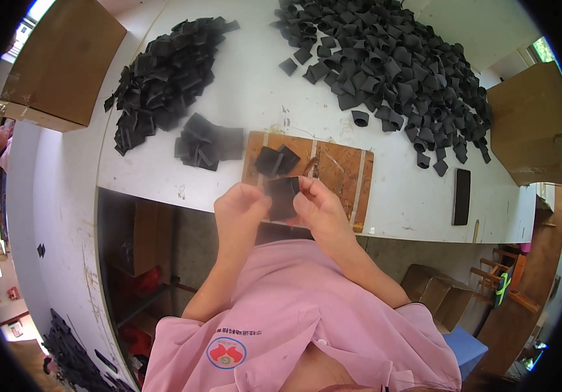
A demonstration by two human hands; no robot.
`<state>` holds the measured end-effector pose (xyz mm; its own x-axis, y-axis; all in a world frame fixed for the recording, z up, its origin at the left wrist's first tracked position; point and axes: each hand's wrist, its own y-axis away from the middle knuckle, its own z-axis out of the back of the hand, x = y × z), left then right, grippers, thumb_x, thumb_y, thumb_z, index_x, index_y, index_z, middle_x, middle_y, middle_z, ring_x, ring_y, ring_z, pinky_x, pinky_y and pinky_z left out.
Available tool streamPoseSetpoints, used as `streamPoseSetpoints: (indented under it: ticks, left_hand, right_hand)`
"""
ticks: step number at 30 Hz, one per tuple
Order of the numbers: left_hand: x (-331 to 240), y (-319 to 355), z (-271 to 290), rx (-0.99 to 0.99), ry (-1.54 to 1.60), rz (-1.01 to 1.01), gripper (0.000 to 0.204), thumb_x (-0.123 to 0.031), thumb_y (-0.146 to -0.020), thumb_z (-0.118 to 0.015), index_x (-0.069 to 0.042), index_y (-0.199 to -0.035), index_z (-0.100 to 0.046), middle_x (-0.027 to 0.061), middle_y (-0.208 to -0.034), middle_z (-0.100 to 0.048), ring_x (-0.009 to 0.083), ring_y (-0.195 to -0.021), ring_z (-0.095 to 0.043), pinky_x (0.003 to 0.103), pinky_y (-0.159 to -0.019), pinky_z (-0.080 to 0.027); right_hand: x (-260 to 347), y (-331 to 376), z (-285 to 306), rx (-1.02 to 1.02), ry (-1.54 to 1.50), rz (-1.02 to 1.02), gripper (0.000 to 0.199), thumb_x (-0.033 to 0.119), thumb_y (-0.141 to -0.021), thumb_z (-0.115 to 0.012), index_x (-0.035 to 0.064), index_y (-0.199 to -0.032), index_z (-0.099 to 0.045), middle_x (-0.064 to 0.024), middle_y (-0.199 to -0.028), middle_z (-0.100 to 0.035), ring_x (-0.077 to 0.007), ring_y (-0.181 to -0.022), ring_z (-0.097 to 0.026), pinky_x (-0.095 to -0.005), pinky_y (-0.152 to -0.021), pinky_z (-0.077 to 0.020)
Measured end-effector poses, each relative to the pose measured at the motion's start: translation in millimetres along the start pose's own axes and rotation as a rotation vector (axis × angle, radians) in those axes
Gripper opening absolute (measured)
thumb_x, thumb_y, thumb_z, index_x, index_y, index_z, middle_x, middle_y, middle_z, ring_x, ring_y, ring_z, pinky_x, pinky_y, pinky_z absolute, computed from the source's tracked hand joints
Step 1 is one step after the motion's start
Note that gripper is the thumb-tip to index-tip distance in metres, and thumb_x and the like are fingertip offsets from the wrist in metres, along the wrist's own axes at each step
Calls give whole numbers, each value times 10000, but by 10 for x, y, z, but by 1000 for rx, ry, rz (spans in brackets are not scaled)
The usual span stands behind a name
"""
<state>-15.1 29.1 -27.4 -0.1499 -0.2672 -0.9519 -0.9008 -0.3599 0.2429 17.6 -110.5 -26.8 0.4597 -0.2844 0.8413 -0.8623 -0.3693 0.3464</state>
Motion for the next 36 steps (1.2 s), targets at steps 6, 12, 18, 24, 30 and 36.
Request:
streamPoseSetpoints:
  ticks: [6, 12, 18, 24, 30, 36]
  left_hand:
    - [1, 183, -54, 169, 361, 128, 134, -71, -734, -543, 1, -845, -523, 60, -735, -562, 104, -583, -527, 205, -521, -422]
    - [-53, 175, -51, 357, 466, 357, 156, -79, -755, -542, 11, -881, -543, 84, -733, -592, 125, -602, -563, 212, -521, -442]
    - [-76, 175, -77, 304, 320, 317, 118, -42, -748, -581, 8, -854, -567, 67, -664, -600, 99, -549, -565, 173, -457, -422]
    - [28, 175, -109, 227, 44, 162, 93, -34, -767, -581, 13, -847, -571, 40, -654, -585, 62, -557, -543, 164, -465, -411]
    - [58, 231, -232, 91, -495, -473, 60, 25, -781, -571, 18, -831, -539, 12, -657, -556, 49, -571, -506, 159, -500, -390]
    - [165, 200, -311, -146, -779, -847, 84, 50, -762, -571, 11, -829, -537, 50, -658, -571, 69, -512, -511, 197, -475, -427]
  right_hand:
    - [74, 67, 60, 172, -346, -144, 150, 154, -852, -547, 14, -906, -532, -41, -771, -583, -111, -671, -551, -241, -637, -449]
    - [44, 91, 198, 213, -366, -165, 144, 131, -799, -619, 50, -901, -559, -26, -779, -602, -104, -681, -571, -237, -620, -470]
    - [48, 58, 211, 205, -338, -181, 139, 117, -794, -622, 37, -885, -554, -37, -773, -602, -106, -673, -572, -229, -614, -471]
    - [-1, 55, 121, -79, 405, 237, 196, 131, -795, -618, 4, -926, -545, -51, -798, -568, -127, -684, -556, -247, -605, -453]
    - [8, 149, 42, -16, 675, 585, 157, 84, -735, -651, -1, -839, -571, -82, -804, -534, -182, -660, -545, -276, -534, -436]
    - [-47, 14, 2, -208, 1043, 875, 95, -28, -682, -613, 8, -758, -569, -96, -709, -528, -226, -584, -521, -309, -494, -420]
